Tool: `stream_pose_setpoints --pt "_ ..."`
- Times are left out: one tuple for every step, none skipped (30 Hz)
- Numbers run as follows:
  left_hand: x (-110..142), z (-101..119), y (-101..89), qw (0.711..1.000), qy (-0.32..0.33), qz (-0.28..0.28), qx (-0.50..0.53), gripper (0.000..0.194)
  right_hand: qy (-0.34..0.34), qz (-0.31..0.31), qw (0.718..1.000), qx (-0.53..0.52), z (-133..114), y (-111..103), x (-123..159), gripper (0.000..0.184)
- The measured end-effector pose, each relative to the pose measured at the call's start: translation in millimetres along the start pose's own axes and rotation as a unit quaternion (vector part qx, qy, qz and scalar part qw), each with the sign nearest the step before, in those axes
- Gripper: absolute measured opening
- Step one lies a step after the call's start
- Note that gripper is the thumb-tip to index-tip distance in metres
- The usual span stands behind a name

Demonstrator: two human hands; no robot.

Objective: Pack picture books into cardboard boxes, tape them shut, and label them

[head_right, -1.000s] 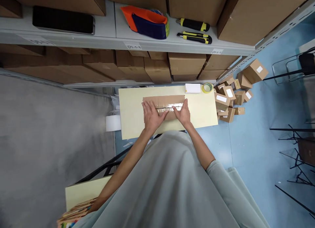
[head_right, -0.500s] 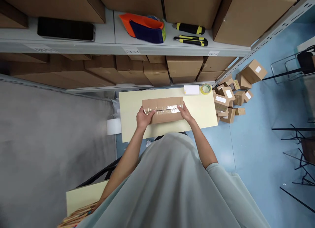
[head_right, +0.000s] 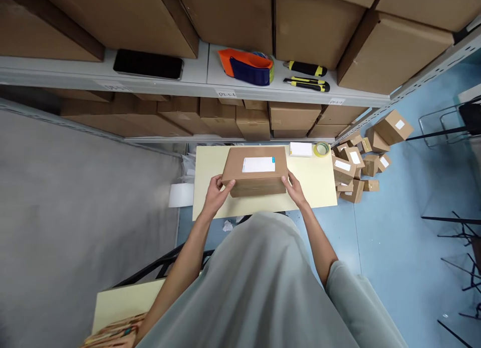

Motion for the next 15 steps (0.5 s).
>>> stream_pose_setpoints --pt "1.8 -8.7 0.5 1.000 -0.017 0.002 0.014 0.050 0.011 0.012 1.000 -0.003 9.2 -0.5 3.6 0.081" --pt "4.1 -16.7 1.4 0.999 -0.029 0.004 0.026 0.046 0.022 0.022 0.999 -0.006 18.6 -0.9 7.3 0.082" --pt "6.7 -23.9 2.4 0.999 -0.037 0.006 0.036 0.044 0.031 0.030 0.999 -0.010 27.5 -1.4 11.1 0.084" --pt "9.6 -30.3 3.5 0.998 -0.041 0.007 0.043 0.045 0.036 0.033 0.999 -0.015 35.5 -1.7 15.0 0.086" --pt "12.8 -36.0 4.6 0.998 -0.042 0.004 0.048 0.048 0.038 0.033 0.999 -0.021 42.4 -1.8 18.8 0.088" --pt "16.1 -41.4 5.4 0.998 -0.043 0.000 0.051 0.051 0.040 0.029 0.998 -0.025 48.4 -1.7 22.5 0.088" --pt "19.3 -46.4 5.8 0.998 -0.044 -0.005 0.054 0.055 0.043 0.024 0.998 -0.028 53.7 -1.6 26.2 0.088" --pt "22.4 -51.3 5.8 0.997 -0.046 -0.010 0.057 0.059 0.046 0.018 0.998 -0.030 58.4 -1.5 29.6 0.086" --pt "25.1 -56.1 5.7 0.997 -0.049 -0.017 0.059 0.062 0.050 0.013 0.998 -0.030 62.6 -1.4 32.7 0.083" --pt "27.4 -60.8 5.7 0.997 -0.053 -0.025 0.058 0.065 0.054 0.008 0.998 -0.029 66.4 -1.3 35.3 0.081" --pt "29.3 -65.3 5.6 0.996 -0.059 -0.033 0.056 0.066 0.056 0.005 0.998 -0.027 69.8 -1.5 37.4 0.079" --pt "30.6 -69.3 5.7 0.996 -0.065 -0.040 0.052 0.066 0.059 0.006 0.998 -0.025 73.1 -2.1 38.9 0.078" --pt "31.5 -72.8 5.8 0.995 -0.070 -0.045 0.047 0.065 0.061 0.008 0.998 -0.023 76.1 -2.8 39.8 0.078" --pt "31.8 -75.5 5.9 0.995 -0.073 -0.048 0.043 0.065 0.063 0.012 0.998 -0.019 79.1 -3.7 40.0 0.078" --pt "31.7 -77.8 6.1 0.995 -0.076 -0.049 0.039 0.064 0.065 0.014 0.998 -0.014 82.0 -4.4 39.6 0.078"
Point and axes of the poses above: each hand's wrist, its own x-axis away from the middle knuckle, its own y-axis out of the palm, z = x × y, the point moved 9 cm from there along -x, towards the middle knuckle, and after that the axes turned 6 degrees about -z, right-handed, at the moved point
